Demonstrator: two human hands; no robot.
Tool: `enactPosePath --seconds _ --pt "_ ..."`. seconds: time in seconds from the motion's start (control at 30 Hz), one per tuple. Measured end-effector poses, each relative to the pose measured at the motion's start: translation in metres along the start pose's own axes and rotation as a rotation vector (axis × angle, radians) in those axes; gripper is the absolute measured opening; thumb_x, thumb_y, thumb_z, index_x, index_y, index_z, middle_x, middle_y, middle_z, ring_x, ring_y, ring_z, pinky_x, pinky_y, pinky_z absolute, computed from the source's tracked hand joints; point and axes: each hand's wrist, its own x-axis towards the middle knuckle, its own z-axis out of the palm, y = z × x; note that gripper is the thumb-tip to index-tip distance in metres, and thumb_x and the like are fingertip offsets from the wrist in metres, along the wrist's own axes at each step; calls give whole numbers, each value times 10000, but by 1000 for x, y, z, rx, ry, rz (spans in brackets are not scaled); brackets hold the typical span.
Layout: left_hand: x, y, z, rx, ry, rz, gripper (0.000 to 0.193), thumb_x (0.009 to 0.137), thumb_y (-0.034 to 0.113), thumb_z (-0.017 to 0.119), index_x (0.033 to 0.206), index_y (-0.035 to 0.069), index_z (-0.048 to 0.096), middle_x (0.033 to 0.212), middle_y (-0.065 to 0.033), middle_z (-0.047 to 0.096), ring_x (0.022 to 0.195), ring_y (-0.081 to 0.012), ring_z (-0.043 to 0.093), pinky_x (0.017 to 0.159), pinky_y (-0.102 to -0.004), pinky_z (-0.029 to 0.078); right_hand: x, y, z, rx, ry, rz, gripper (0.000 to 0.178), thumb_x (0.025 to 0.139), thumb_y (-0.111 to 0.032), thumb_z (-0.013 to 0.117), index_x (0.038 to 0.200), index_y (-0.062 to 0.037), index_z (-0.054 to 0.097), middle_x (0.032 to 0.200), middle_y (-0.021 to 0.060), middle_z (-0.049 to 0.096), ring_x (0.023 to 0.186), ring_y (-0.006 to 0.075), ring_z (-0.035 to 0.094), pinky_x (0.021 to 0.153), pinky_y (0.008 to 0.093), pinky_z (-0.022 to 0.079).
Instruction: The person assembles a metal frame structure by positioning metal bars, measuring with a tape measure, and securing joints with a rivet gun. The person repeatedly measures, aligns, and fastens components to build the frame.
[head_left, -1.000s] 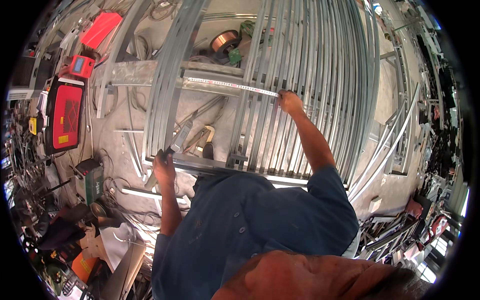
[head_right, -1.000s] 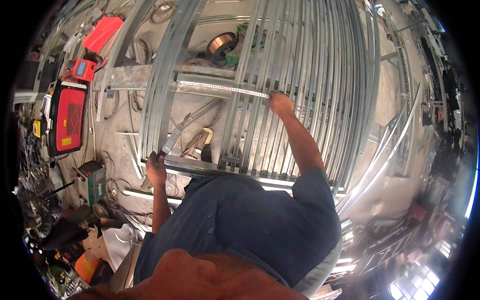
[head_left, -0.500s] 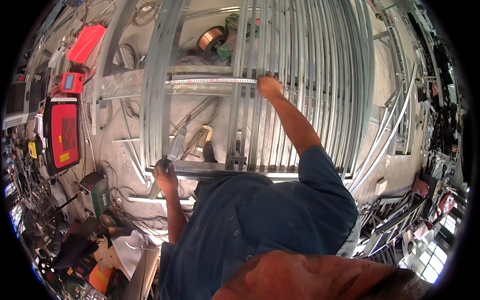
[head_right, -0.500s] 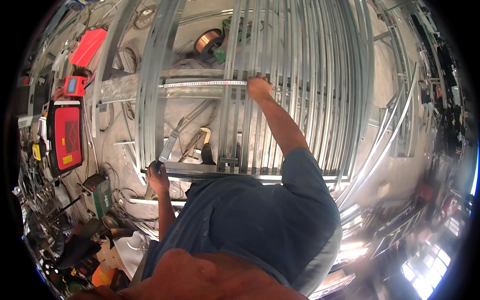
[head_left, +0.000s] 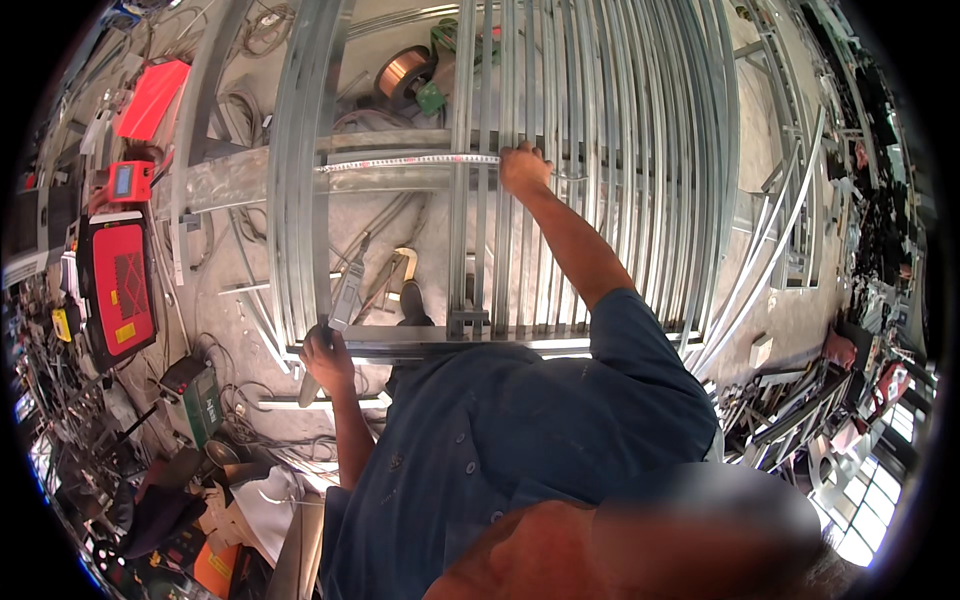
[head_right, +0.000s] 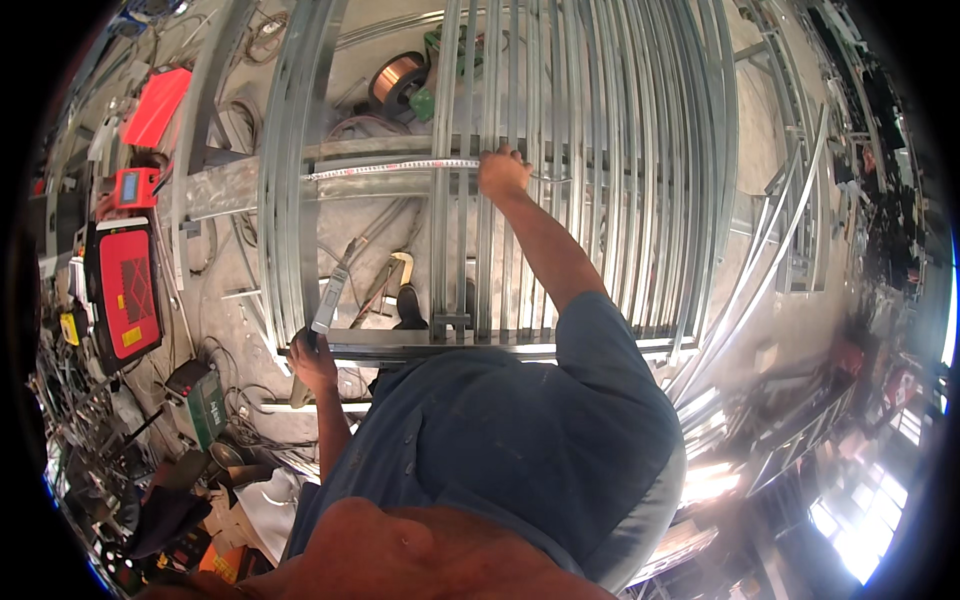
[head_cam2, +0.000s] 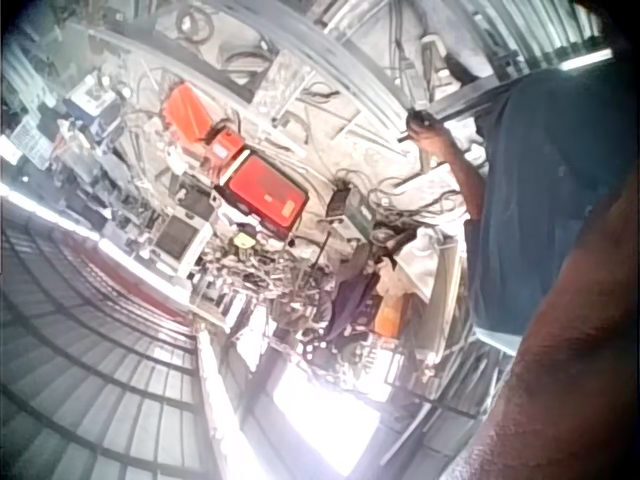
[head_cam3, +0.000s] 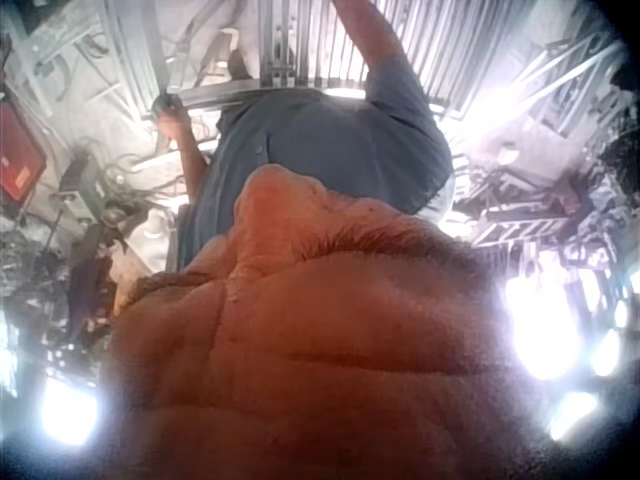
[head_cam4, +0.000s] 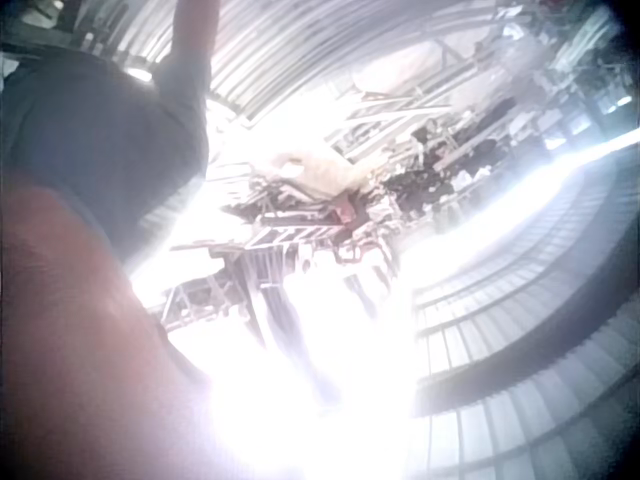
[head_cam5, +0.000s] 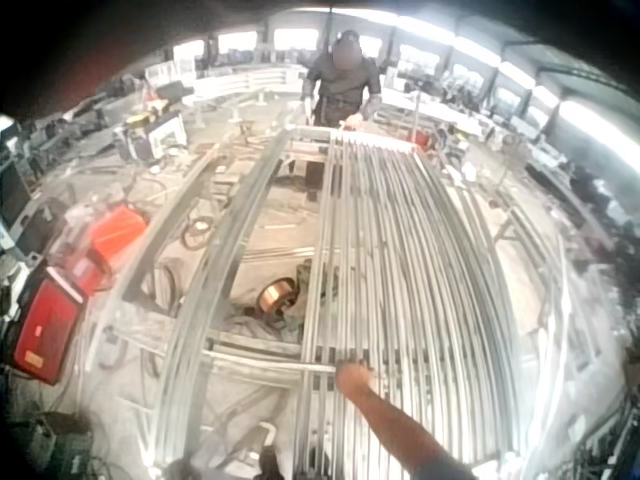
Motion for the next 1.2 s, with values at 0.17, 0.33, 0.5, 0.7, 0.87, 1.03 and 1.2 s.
enactPosePath --seconds 0.17,0.33,0.5,0.7,0.87,1.03,1.2 --pt "1 0 -1 0 -15 6 284 869 216 653 1090 39 638 1105 -132 676 1046 -344 611 923 -492 424 -3 -3 1 -2 13 11 250 951 -261 538 1149 -202 679 1273 110 533 1219 319 526 978 594 423" --pt "2 -3 3 39 10 33 282 865 220 659 1082 41 651 1098 -128 679 1028 -347 614 919 -491 431 -4 -3 1 7 1 10 257 950 -260 537 1161 -199 672 1277 118 529 1228 327 518 992 598 409" --pt "2 -6 4 57 -1 21 313 859 240 666 1113 58 651 1112 -132 669 1026 -382 601 911 -505 439 -5 -3 0 23 -1 8 266 942 -240 533 1165 -197 671 1285 119 524 1237 328 511 1008 604 392" --pt "1 -9 8 60 -13 4 330 866 264 654 1141 81 649 1138 -138 656 1023 -411 587 899 -518 446 -6 -4 -4 50 -10 26 307 900 -183 583 1192 -180 679 1294 116 523 1252 322 499 1013 586 385" --pt "1 -10 8 59 -31 -3 324 867 265 651 1131 77 647 1133 -134 658 1025 -396 591 908 -510 444 -6 -4 -5 57 -5 19 301 902 -183 581 1185 -173 683 1284 118 529 1246 322 504 1010 585 389" --pt "1 -13 10 50 -15 28 312 868 261 645 1117 73 647 1134 -129 659 1037 -374 595 926 -500 432 -6 -4 2 50 57 12 270 899 -186 586 1144 -164 698 1252 130 543 1208 329 529 992 579 402" --pt "1 -7 8 63 -24 -5 308 872 271 639 1109 76 647 1137 -126 659 1039 -374 593 927 -502 431 -9 -4 7 43 120 -6 240 901 -185 580 1101 -162 713 1202 132 552 1161 335 548 968 570 415"
